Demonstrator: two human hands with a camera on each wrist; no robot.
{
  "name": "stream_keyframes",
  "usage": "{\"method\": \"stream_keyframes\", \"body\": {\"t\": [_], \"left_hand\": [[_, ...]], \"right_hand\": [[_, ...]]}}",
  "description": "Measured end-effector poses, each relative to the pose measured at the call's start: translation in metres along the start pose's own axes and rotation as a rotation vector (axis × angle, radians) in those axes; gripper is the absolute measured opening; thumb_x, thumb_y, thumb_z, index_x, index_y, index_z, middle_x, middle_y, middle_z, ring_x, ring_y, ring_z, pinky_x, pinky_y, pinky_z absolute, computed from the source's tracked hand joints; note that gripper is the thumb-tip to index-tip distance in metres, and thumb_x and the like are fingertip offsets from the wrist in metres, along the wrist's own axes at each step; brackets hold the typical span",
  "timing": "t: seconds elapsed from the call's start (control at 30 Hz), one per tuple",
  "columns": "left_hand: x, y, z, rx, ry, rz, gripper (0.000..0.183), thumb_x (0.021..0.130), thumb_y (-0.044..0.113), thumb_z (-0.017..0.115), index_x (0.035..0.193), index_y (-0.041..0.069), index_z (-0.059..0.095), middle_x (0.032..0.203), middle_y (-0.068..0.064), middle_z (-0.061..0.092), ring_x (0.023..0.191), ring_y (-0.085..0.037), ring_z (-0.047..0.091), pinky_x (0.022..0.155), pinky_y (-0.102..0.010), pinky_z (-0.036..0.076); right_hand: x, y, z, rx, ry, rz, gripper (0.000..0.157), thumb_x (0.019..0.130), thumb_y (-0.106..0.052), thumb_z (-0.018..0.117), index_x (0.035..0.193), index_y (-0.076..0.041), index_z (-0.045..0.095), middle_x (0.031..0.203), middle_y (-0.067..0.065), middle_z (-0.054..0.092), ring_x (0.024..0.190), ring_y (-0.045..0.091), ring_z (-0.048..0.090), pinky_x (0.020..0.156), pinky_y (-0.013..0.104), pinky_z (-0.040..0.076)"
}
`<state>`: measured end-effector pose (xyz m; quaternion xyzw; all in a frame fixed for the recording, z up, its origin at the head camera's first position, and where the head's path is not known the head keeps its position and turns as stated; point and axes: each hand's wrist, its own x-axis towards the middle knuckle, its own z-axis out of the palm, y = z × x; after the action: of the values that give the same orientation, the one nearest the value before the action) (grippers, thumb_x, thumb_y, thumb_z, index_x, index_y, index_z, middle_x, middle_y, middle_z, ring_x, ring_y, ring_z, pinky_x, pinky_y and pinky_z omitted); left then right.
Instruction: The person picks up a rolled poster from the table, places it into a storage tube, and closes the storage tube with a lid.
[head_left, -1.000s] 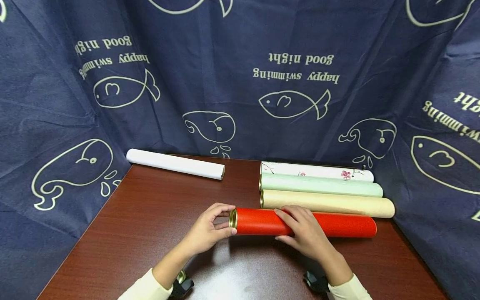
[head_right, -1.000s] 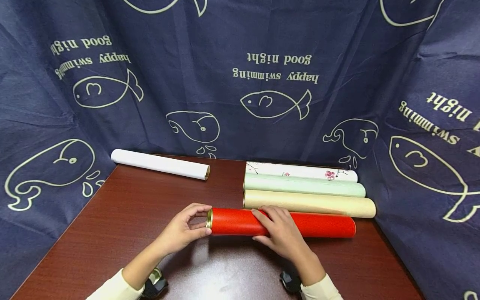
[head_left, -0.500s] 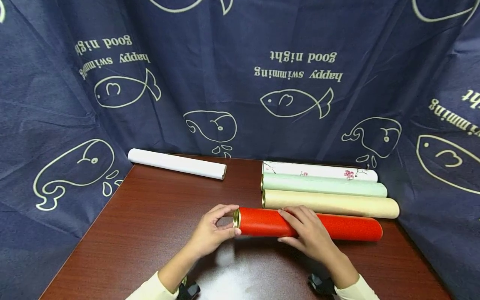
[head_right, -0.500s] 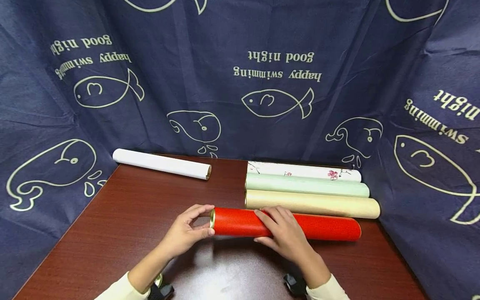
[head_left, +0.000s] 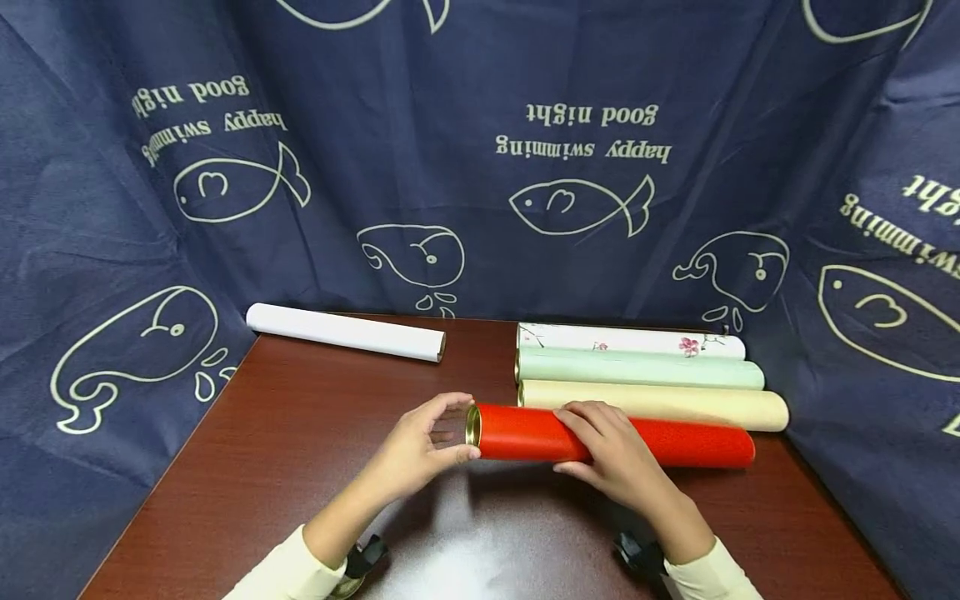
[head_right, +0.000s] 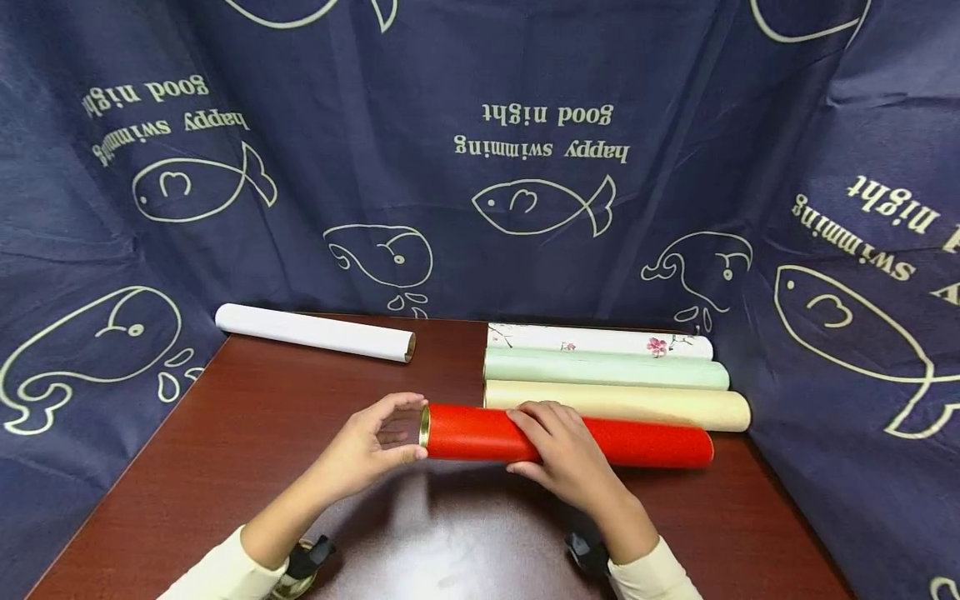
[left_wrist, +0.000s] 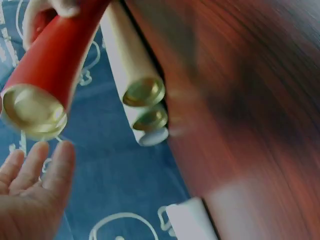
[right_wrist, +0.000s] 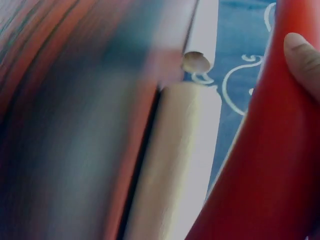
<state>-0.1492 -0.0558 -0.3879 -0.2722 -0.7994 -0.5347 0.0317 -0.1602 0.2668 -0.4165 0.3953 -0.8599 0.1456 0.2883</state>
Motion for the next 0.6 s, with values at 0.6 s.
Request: {"method": "stream_keyframes", "body": {"t": [0.6], "left_hand": [[-0.073, -0.046, -0.077, 0.384, -0.099, -0.036, 0.033, 0.089, 0.030, 0.076, 0.117, 0.017, 0.067, 0.114, 0.002, 0.067, 0.104, -0.022, 0.064, 0.086, -0.047, 0.054]], "right_hand": [[-0.032, 0.052, 0.002, -0.137, -0.253, 0.107, 0.074, 0.068, -0.020, 0.090, 0.130, 0.001, 0.056, 0.122, 0.017, 0.062, 0.111, 0.039, 0.058, 0.094, 0.055, 0.046]]}}
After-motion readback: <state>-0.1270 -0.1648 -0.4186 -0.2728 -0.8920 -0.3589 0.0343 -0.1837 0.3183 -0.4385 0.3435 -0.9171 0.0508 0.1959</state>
